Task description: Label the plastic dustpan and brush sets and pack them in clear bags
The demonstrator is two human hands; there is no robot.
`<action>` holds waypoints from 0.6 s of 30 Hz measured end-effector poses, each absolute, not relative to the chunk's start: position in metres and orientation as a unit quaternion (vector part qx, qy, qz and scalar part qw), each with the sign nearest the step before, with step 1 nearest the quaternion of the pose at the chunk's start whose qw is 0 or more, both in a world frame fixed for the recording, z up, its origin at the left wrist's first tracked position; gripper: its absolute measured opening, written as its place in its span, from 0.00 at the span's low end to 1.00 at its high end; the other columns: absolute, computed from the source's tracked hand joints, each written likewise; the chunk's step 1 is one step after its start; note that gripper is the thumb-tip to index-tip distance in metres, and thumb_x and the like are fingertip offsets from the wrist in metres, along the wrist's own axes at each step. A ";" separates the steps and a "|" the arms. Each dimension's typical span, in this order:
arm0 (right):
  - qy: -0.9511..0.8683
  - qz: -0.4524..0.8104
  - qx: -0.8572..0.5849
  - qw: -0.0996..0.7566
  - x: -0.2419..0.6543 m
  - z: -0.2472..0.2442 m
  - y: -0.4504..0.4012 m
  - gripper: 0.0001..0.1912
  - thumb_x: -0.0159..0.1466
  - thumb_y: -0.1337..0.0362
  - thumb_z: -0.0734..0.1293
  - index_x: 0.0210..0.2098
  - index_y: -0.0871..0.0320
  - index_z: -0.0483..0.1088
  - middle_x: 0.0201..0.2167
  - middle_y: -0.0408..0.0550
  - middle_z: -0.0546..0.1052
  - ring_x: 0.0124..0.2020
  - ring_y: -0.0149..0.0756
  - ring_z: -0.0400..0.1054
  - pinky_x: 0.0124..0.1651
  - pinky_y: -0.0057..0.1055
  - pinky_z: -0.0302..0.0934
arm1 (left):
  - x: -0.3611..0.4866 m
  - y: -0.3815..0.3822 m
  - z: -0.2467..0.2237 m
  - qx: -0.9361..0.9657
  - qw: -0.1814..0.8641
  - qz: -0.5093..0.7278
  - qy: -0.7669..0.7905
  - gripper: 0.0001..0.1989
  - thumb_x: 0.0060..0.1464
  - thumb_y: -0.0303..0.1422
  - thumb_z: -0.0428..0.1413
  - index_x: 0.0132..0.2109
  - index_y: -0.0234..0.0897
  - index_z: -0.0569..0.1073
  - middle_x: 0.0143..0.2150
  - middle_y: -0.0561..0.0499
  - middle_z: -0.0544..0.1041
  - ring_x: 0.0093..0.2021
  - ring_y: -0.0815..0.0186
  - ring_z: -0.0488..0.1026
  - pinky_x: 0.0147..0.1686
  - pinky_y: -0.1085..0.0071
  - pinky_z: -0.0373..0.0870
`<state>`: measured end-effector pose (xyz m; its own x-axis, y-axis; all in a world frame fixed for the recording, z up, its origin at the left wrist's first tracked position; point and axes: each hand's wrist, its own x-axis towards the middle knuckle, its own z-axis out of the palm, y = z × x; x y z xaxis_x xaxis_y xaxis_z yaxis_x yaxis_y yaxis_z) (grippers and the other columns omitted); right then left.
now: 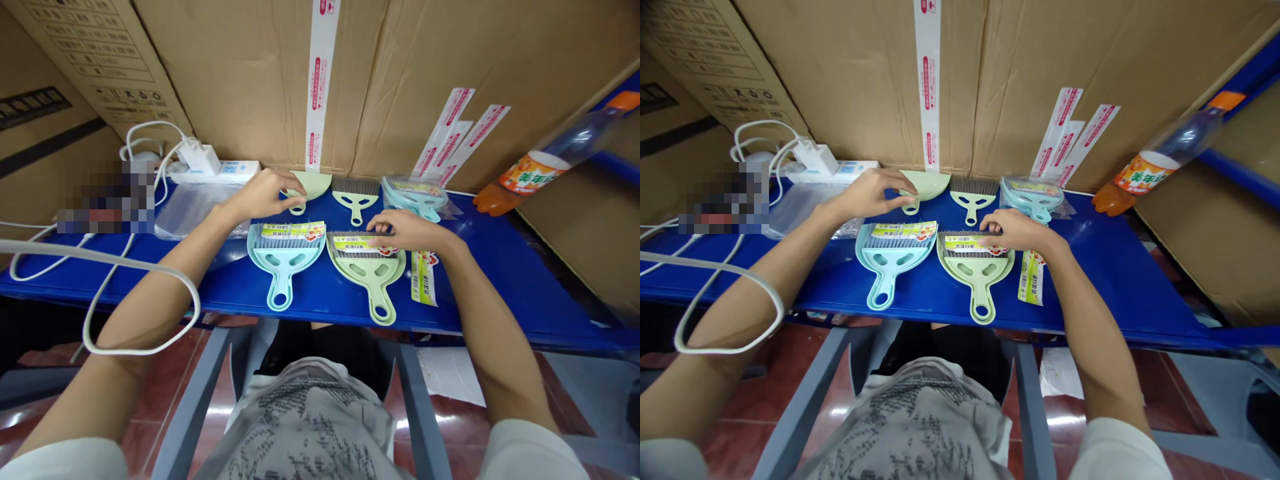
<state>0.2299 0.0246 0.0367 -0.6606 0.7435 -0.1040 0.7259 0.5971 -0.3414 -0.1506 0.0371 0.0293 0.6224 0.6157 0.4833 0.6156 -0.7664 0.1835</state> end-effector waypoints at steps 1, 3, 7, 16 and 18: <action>-0.892 0.183 -0.412 0.027 0.230 0.037 0.024 0.26 0.64 0.42 0.71 0.48 0.57 0.81 0.45 0.56 0.82 0.46 0.51 0.75 0.49 0.42 0.65 | -0.149 0.035 0.030 0.899 -0.011 0.267 0.346 0.20 0.70 0.46 0.56 0.47 0.37 0.86 0.45 0.43 0.87 0.47 0.53 0.84 0.51 0.58 0.76; -0.892 0.183 -0.411 0.027 0.229 0.037 0.024 0.25 0.64 0.43 0.71 0.48 0.57 0.81 0.45 0.56 0.83 0.46 0.51 0.76 0.49 0.42 0.65 | -0.145 0.033 0.029 0.898 -0.031 0.256 0.357 0.18 0.71 0.43 0.54 0.46 0.38 0.86 0.44 0.44 0.87 0.46 0.54 0.84 0.50 0.58 0.76; -0.893 0.171 -0.416 0.015 0.230 0.038 0.025 0.26 0.63 0.44 0.71 0.49 0.57 0.82 0.45 0.56 0.83 0.47 0.51 0.76 0.50 0.42 0.66 | -0.144 0.031 0.026 0.898 -0.052 0.241 0.365 0.17 0.70 0.38 0.54 0.45 0.38 0.86 0.43 0.44 0.87 0.45 0.55 0.83 0.49 0.60 0.75; -0.873 0.192 -0.448 -0.007 0.238 0.041 0.026 0.25 0.66 0.46 0.70 0.52 0.58 0.81 0.42 0.55 0.85 0.44 0.49 0.79 0.48 0.42 0.68 | -0.107 -0.010 0.042 0.913 -0.001 0.283 0.295 0.17 0.74 0.38 0.53 0.42 0.37 0.84 0.41 0.45 0.86 0.43 0.57 0.83 0.47 0.60 0.75; -0.873 0.202 -0.445 -0.007 0.239 0.040 0.027 0.25 0.67 0.47 0.69 0.52 0.58 0.81 0.41 0.54 0.85 0.42 0.48 0.79 0.47 0.41 0.69 | -0.083 -0.041 0.048 0.937 0.047 0.277 0.209 0.16 0.75 0.37 0.53 0.44 0.37 0.84 0.44 0.44 0.86 0.45 0.59 0.83 0.46 0.63 0.76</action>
